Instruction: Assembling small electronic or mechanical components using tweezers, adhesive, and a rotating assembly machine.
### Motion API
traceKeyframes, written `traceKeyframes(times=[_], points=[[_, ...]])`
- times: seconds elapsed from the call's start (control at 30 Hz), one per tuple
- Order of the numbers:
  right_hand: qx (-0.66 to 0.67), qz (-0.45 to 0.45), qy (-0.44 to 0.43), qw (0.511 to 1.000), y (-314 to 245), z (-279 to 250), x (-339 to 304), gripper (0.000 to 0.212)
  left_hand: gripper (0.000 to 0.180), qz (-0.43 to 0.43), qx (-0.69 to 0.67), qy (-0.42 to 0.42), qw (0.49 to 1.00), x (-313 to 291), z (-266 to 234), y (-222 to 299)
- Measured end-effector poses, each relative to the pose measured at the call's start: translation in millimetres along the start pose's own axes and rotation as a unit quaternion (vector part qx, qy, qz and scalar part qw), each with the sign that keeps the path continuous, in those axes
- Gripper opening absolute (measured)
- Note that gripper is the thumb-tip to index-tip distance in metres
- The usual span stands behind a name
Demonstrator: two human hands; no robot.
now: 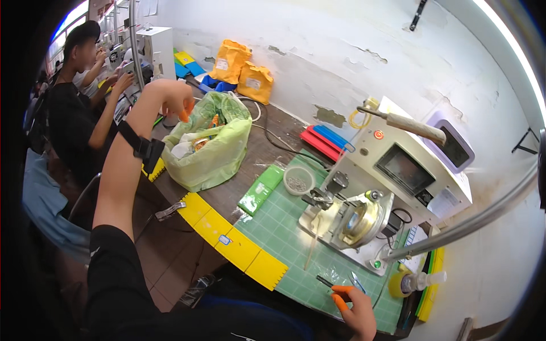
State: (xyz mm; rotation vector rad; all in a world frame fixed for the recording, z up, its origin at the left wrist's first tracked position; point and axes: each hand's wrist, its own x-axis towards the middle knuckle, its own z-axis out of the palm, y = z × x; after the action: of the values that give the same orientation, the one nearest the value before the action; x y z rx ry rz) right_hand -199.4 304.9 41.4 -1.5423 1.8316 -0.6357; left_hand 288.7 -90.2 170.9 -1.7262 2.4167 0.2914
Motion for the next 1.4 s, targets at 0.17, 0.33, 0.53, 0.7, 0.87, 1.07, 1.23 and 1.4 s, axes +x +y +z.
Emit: traceKeyframes(times=[0.17, 0.33, 0.53, 0.7, 0.87, 1.07, 1.23, 1.4], points=[[-0.049, -0.049, -0.034, 0.997, -7.3, -0.9, 27.1, 0.024, 0.020, -0.036, -0.289, 0.169, 0.942, -55.7, -17.8, 9.4], [-0.054, -0.078, -0.045, 0.994, -14.1, -0.9, 39.9, 0.026, 0.027, -0.074, -0.089, 0.185, 0.976, -90.6, -15.7, -47.4], [-0.054, -0.072, -0.069, 0.994, -14.4, 8.0, 42.5, 0.027, 0.025, -0.086, -0.109, 0.384, 0.913, -131.6, -11.9, -63.8], [-0.036, -0.091, -0.078, 0.992, -11.8, 18.5, 39.8, 0.023, 0.019, 0.033, 0.022, 0.475, 0.879, -125.5, 3.5, -31.1], [-0.063, -0.097, -0.090, 0.989, -22.3, 17.6, 42.8, 0.025, 0.018, 0.138, -0.019, 0.426, 0.894, -114.0, 8.4, 49.0], [-0.046, -0.086, -0.048, 0.994, -22.8, 12.2, 24.7, 0.026, 0.023, 0.042, -0.021, 0.428, 0.903, -113.5, 21.5, 70.6], [-0.020, -0.061, -0.032, 0.997, 1.6, 13.6, 26.2, 0.026, 0.022, -0.053, -0.205, 0.376, 0.902, -138.3, 91.3, 66.5], [-0.061, -0.080, -0.051, 0.994, -9.6, 14.5, 39.4, 0.025, 0.033, -0.182, -0.292, 0.282, 0.895, -145.9, 201.0, 67.0]])
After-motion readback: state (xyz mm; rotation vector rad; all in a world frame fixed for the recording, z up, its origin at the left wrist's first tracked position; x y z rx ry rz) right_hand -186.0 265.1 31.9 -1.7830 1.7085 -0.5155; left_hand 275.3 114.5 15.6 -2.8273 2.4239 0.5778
